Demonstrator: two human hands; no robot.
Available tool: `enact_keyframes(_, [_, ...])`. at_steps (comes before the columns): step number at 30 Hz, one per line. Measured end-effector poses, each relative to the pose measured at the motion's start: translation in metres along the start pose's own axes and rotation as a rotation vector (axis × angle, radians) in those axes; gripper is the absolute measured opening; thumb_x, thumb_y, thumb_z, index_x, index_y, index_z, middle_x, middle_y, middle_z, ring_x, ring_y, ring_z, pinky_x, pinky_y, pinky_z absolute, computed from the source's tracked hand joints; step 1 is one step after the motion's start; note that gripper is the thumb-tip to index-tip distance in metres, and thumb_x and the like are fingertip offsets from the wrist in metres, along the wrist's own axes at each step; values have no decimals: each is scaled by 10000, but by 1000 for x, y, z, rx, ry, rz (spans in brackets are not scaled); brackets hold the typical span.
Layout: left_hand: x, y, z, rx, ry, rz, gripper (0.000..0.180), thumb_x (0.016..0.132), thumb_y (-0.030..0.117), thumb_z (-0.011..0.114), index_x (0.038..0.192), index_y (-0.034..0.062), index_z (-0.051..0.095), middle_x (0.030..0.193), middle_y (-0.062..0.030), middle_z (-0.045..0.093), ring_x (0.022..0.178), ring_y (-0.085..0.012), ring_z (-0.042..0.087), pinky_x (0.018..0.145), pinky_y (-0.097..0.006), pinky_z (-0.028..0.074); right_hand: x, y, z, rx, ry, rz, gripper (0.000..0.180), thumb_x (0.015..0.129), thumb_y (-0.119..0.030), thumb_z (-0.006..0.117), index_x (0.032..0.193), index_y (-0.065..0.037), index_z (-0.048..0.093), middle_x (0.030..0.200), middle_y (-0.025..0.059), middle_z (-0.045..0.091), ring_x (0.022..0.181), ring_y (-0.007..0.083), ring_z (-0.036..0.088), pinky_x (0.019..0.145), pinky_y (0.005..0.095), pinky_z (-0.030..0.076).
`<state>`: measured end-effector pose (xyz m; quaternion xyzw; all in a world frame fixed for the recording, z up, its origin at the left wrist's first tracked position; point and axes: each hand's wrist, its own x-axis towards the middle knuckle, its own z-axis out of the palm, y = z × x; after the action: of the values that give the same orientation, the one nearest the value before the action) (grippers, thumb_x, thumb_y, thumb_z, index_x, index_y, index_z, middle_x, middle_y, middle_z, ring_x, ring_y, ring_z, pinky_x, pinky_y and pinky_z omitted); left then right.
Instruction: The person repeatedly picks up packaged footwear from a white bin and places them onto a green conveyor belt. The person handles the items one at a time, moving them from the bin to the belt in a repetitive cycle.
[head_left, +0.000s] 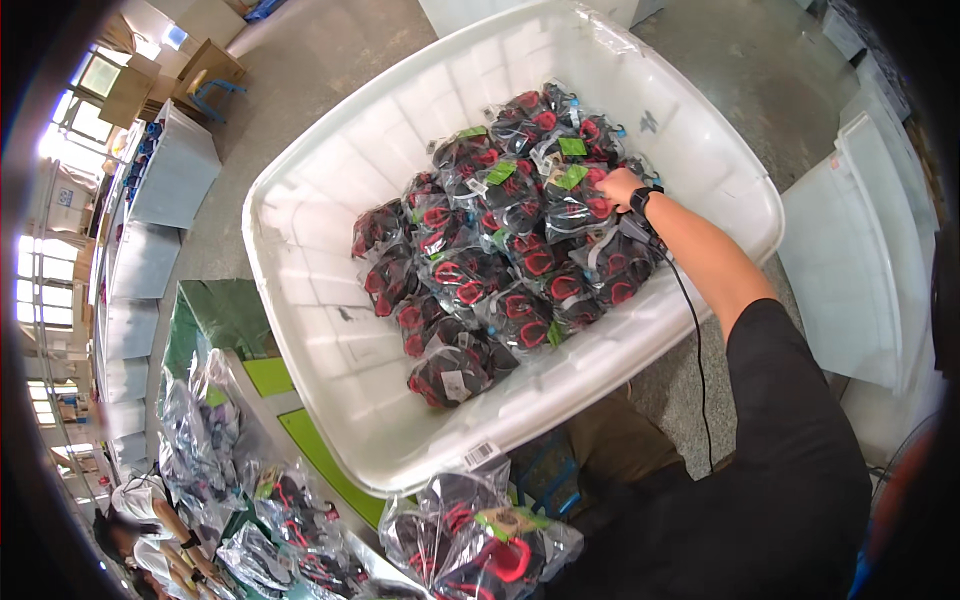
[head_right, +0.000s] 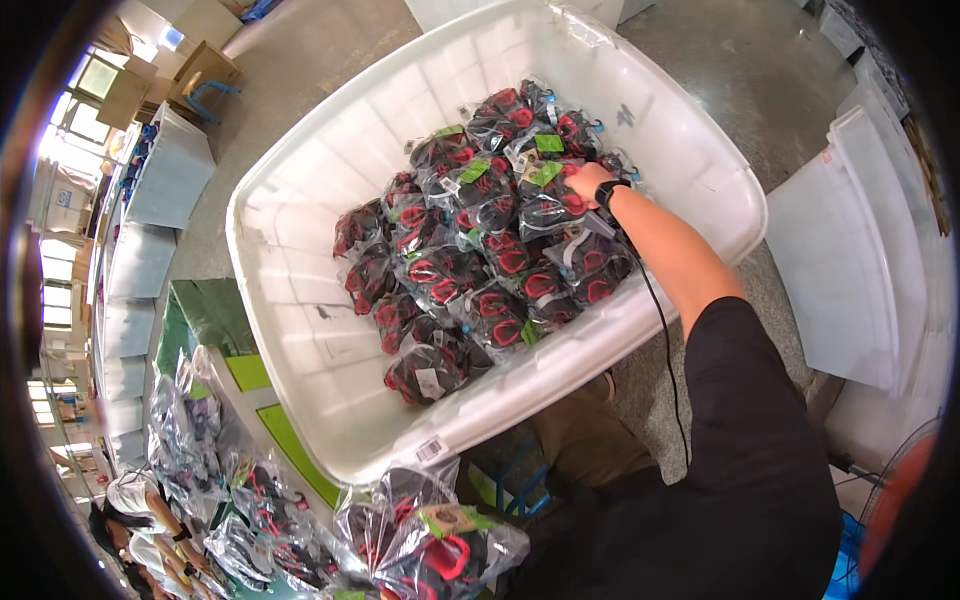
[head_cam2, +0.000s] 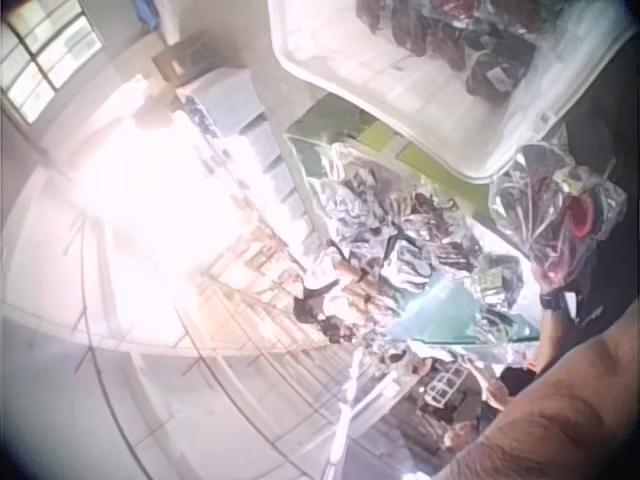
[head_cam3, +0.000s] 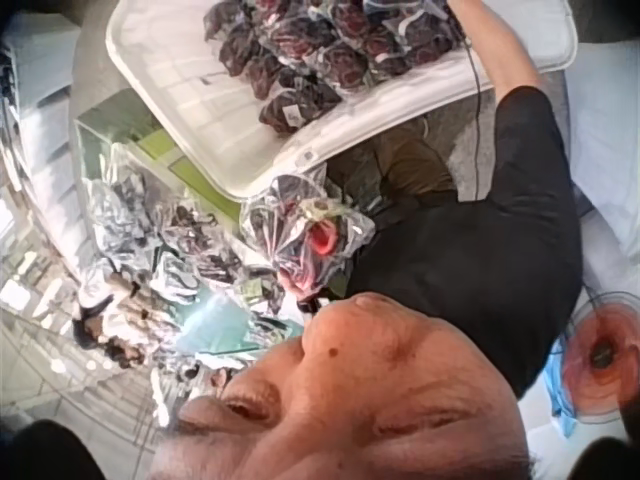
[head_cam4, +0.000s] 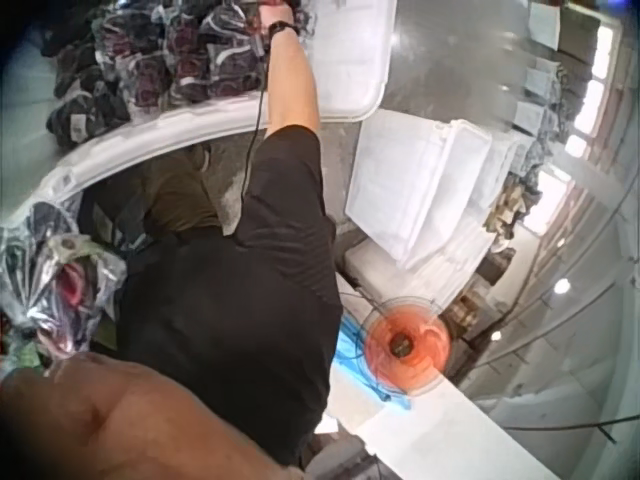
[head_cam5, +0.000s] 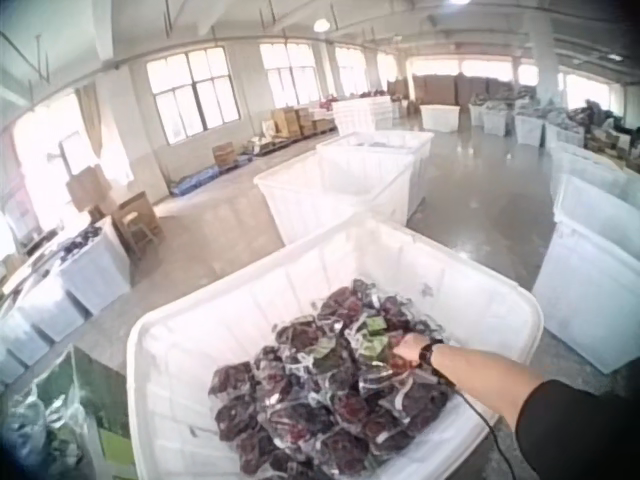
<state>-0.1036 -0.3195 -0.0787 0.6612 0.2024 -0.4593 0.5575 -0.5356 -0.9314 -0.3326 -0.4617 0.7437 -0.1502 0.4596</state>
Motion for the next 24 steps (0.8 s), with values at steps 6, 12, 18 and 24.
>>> enact_keyframes(6, [14,15,59,78,103,7,644,935,584,680,1374,123,584,1280,-95,643,1190,-325,620,1033,-574,500,80,74,35,-165,236,-13,608,823,-498,777,952,96,771,977,271,763,956,369,749,876,430,552])
enact_keyframes(12, [21,16,88,125,104,1,703,937,609,663,1436,129,540,1359,-100,608,1252,-324,589,1085,-569,456,93,101,60,256,120,184,845,708,-595,875,1143,113,720,1200,243,714,1046,357,714,872,491,568])
enact_keyframes(18, [17,15,108,83,17,25,765,938,634,645,1498,134,496,1438,-106,573,1315,-324,558,1137,-563,412,104,105,46,172,-14,248,936,629,-575,930,1163,153,680,1172,253,700,1026,294,708,802,424,583])
enact_keyframes(24, [-10,19,118,-145,-95,76,827,940,658,627,1559,140,451,1518,-112,538,1378,-324,527,1189,-558,368,113,74,29,-456,330,94,859,777,-525,790,1387,48,596,1372,271,645,1252,390,646,1048,470,503])
